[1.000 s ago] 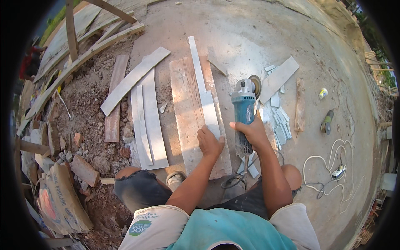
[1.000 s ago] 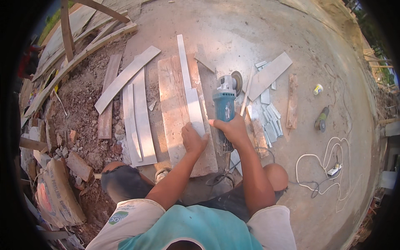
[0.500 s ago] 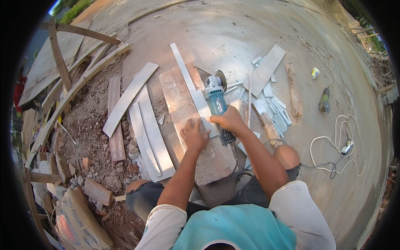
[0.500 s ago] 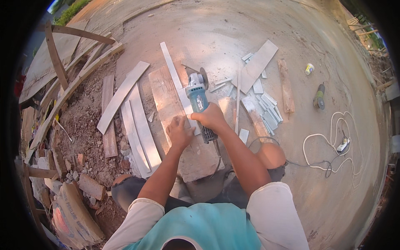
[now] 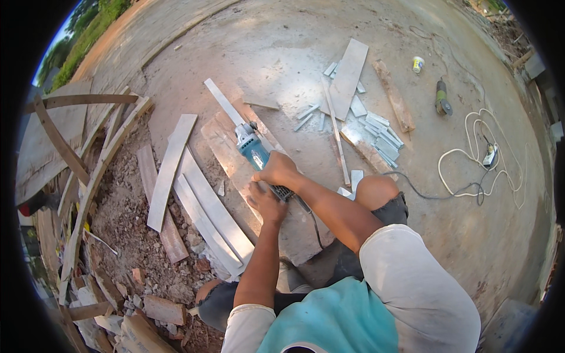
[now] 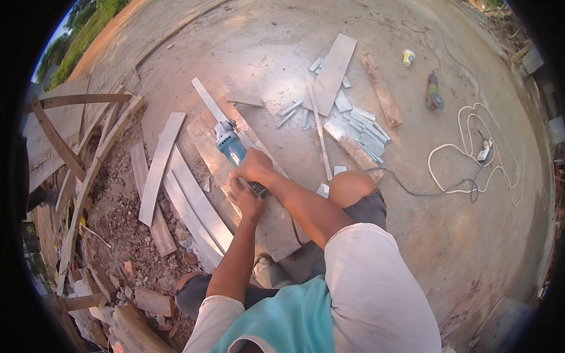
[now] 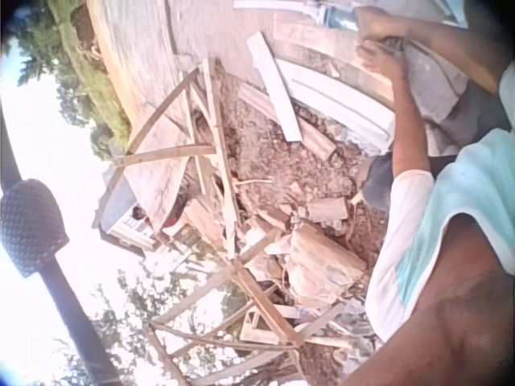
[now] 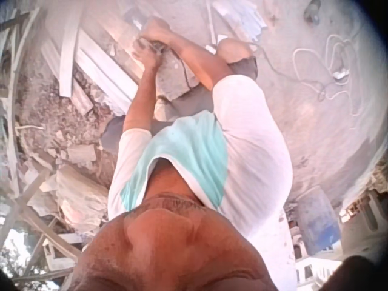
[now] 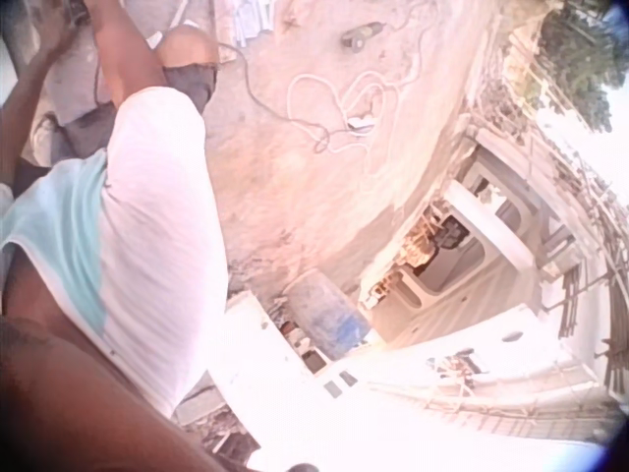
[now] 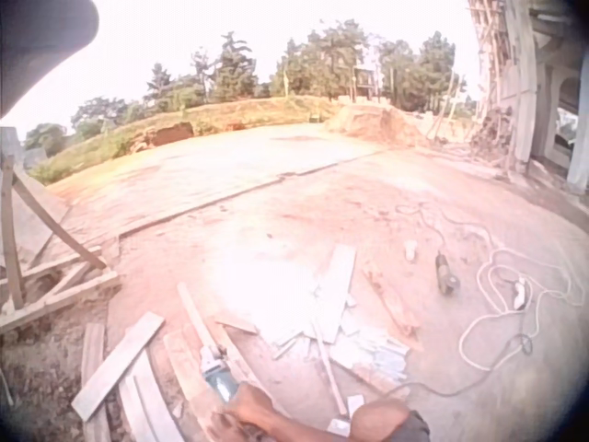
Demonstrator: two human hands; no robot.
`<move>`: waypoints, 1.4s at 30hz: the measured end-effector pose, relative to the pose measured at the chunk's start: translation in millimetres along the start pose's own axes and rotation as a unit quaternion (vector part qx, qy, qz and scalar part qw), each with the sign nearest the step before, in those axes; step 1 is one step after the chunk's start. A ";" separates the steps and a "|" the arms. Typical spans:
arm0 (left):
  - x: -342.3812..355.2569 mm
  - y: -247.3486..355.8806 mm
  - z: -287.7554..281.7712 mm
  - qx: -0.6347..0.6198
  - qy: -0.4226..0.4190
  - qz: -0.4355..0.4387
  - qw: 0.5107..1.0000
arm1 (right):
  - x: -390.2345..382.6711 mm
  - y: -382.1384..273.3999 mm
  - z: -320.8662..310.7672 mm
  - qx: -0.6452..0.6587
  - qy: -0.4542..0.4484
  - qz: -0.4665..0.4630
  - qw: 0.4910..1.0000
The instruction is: The person uses an angle grinder to cut a tile piece while sitting on the ground.
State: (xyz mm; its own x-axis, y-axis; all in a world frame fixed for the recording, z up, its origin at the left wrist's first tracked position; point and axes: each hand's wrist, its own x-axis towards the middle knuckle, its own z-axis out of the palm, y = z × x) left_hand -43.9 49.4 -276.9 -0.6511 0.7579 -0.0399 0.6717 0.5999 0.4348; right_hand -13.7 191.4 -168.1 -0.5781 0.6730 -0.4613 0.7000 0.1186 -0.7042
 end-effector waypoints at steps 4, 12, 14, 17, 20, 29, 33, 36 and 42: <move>-1.8 1.3 -1.6 -0.008 -0.001 -0.004 1.000 | 9.9 -5.0 7.5 -0.020 -0.023 0.029 0.999; -3.3 0.5 -3.2 0.013 -0.001 0.007 1.000 | 17.2 -6.2 14.1 -0.039 -0.012 0.047 0.998; -3.6 1.2 -3.5 0.017 -0.001 0.010 1.000 | 18.3 -5.3 15.7 -0.051 -0.002 0.040 0.998; -4.6 2.6 -6.2 0.017 -0.011 0.004 1.000 | 20.5 -3.3 17.5 -0.041 0.001 0.047 0.998; -4.2 5.2 -8.6 0.013 -0.014 -0.002 1.000 | 22.8 -1.7 17.3 -0.030 0.003 0.040 0.999; -4.6 9.2 -10.1 -0.017 0.004 -0.013 1.000 | 27.7 -0.6 21.5 -0.057 0.017 0.027 0.998; -4.7 11.4 -11.9 -0.024 0.003 -0.015 1.000 | 30.2 0.3 21.7 -0.062 0.011 0.018 0.998; -5.4 12.0 -13.1 -0.017 -0.003 -0.016 1.000 | 31.0 1.3 22.0 -0.059 0.010 0.013 0.998; -5.0 12.0 -13.5 -0.004 -0.012 -0.010 1.000 | 29.7 1.7 20.9 -0.043 0.011 0.015 0.999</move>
State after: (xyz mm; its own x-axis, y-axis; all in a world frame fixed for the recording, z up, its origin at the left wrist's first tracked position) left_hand -37.4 49.4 -259.3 -0.6548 0.7525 -0.0708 0.6562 0.6124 0.4408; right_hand -38.5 196.2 -194.3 -0.5485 0.6926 -0.4685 0.7502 0.1603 -0.6414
